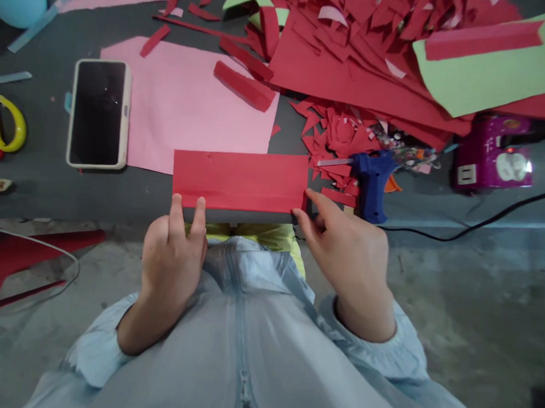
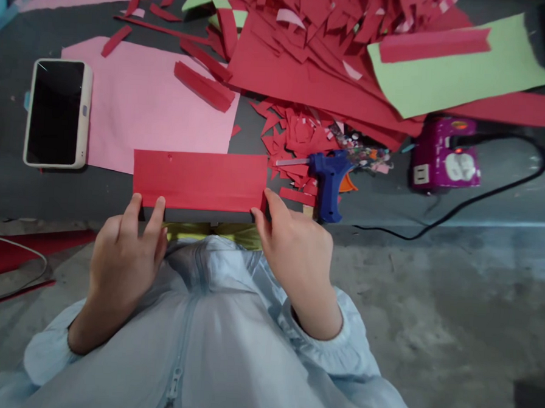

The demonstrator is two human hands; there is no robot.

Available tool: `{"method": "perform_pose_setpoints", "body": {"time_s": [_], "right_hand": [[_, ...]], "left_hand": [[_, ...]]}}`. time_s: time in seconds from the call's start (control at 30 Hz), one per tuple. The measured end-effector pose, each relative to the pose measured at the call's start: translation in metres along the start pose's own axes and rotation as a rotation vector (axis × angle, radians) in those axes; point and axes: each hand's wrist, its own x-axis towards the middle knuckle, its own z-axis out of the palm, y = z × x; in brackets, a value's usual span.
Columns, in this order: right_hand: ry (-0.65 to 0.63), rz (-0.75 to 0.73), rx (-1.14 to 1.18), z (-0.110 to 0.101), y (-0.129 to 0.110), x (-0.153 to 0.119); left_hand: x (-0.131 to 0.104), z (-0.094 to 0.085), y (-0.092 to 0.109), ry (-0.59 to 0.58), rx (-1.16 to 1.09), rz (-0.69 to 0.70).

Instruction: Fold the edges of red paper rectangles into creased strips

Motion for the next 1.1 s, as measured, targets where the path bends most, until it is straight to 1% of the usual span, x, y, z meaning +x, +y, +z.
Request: {"method": "perform_pose_setpoints", "body": {"time_s": [0.13, 0.27, 0.43, 0.63, 0.83, 0.93, 1.0, 1.1], "right_hand": [[0.010, 0.004, 0.020, 0.001, 0.001, 0.000], [0.018, 0.004, 0.025, 0.001, 0.002, 0.000], [0.046, -0.003, 0.078, 0.001, 0.002, 0.001], [-0.015, 0.037, 0.081, 0.003, 0.001, 0.005], [-0.101, 0.079, 0.067, -0.002, -0.001, 0.013], [-0.117, 0.080, 0.092, -0.003, -0.001, 0.015], [-0.117, 0.073, 0.120, -0.001, 0.000, 0.015], [-0.083, 0.048, 0.170, 0.000, 0.002, 0.013]], "left_hand": [[-0.003, 0.002, 0.000, -0.035, -0.008, -0.023], [-0.004, 0.003, 0.000, -0.007, 0.028, -0.014], [-0.003, 0.002, 0.001, -0.029, -0.026, -0.044], [-0.002, 0.002, 0.001, -0.015, 0.025, -0.020], [0.001, -0.001, 0.001, 0.006, 0.072, 0.025], [0.001, -0.001, 0.001, -0.024, 0.060, 0.013], [0.001, 0.000, 0.001, -0.020, 0.057, 0.008], [0.000, 0.000, 0.002, -0.007, 0.074, 0.011]]}}
